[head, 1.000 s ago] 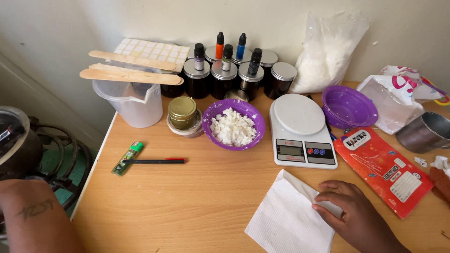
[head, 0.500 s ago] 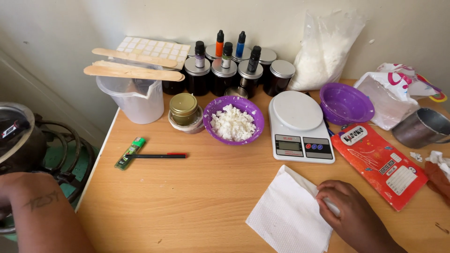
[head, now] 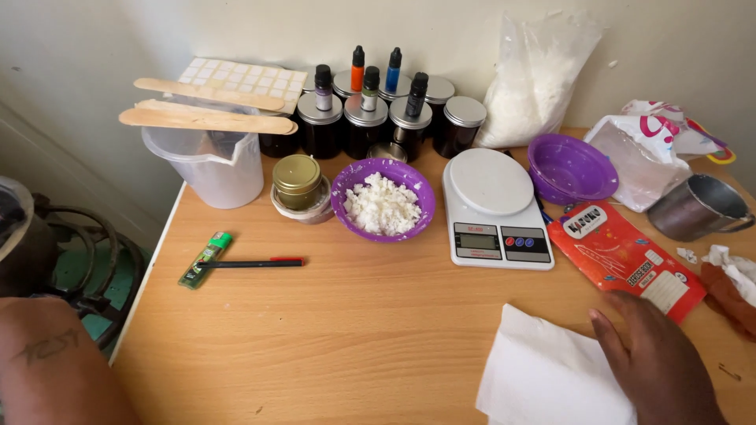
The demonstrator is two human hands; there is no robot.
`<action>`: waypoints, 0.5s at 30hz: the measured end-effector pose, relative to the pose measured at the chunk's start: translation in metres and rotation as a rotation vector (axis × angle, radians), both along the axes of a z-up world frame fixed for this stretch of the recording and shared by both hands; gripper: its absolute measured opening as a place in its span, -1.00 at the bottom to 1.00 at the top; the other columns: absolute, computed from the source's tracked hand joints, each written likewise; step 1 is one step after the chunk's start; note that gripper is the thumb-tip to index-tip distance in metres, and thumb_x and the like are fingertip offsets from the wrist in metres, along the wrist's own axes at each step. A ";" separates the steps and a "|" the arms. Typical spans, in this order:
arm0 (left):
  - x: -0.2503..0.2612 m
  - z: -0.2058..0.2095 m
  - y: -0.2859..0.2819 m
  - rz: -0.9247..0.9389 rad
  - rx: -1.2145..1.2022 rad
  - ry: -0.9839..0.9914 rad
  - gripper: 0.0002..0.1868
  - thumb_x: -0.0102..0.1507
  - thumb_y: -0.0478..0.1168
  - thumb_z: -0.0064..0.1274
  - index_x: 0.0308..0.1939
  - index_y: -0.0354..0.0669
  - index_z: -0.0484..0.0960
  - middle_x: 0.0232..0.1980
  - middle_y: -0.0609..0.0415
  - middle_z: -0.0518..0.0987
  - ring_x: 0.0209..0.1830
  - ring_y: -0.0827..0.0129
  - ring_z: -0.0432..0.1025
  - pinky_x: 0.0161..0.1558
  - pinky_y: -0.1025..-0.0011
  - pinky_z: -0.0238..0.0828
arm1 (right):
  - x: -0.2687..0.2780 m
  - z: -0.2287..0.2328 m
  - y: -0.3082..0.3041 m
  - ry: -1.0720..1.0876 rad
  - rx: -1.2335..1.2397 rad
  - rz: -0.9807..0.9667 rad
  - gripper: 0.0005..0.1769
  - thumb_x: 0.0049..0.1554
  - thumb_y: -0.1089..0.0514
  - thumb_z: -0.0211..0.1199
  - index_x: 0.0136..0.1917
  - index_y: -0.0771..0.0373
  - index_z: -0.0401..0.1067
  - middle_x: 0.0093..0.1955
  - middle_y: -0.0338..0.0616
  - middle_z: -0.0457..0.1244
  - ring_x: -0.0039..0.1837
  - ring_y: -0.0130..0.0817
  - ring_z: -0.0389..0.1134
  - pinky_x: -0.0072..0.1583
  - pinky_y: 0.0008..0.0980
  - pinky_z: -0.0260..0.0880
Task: Checking the temperature of melting wax in a pot and cleaning the workspace during candle production.
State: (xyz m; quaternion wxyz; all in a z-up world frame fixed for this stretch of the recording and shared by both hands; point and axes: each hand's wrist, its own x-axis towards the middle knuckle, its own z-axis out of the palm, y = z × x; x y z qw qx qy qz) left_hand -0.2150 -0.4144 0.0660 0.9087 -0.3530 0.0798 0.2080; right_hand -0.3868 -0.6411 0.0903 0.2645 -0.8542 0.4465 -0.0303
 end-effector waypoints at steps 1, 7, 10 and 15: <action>0.002 0.000 0.000 -0.002 0.015 0.014 -0.93 0.27 -0.01 0.01 -0.27 0.26 0.58 -0.24 0.26 0.53 -0.29 0.38 0.29 -0.28 0.30 -0.03 | -0.010 -0.025 -0.018 -0.210 -0.236 0.412 -0.56 0.25 0.03 0.25 0.35 0.20 0.52 0.36 -0.11 0.46 0.38 -0.19 0.46 0.42 -0.18 0.35; 0.033 -0.005 0.019 -0.004 0.110 0.101 -0.93 0.26 0.00 0.02 -0.27 0.26 0.58 -0.24 0.27 0.53 -0.29 0.40 0.29 -0.28 0.31 -0.02 | -0.019 -0.098 -0.015 -0.133 -0.868 1.362 0.18 0.14 -0.75 0.02 0.76 -0.05 -0.02 0.84 -0.17 -0.14 0.81 -0.18 -0.16 0.65 -0.04 -0.16; 0.049 -0.009 0.023 -0.005 0.153 0.140 -0.93 0.26 0.00 0.02 -0.27 0.26 0.58 -0.24 0.28 0.53 -0.29 0.40 0.29 -0.28 0.31 -0.02 | -0.021 -0.099 0.002 -0.131 -1.023 1.252 0.04 0.22 -0.54 -0.12 0.79 -0.06 -0.14 0.88 -0.23 -0.24 0.86 -0.28 -0.28 0.70 -0.11 -0.27; 0.057 -0.006 0.057 -0.019 0.230 0.206 -0.93 0.25 0.01 0.03 -0.27 0.26 0.58 -0.24 0.28 0.53 -0.29 0.42 0.29 -0.28 0.32 -0.02 | 0.002 -0.067 0.038 -0.082 -0.435 1.091 -0.27 0.39 -0.10 -0.25 0.79 -0.05 -0.07 0.88 -0.26 -0.26 0.83 -0.24 -0.29 0.61 -0.06 -0.35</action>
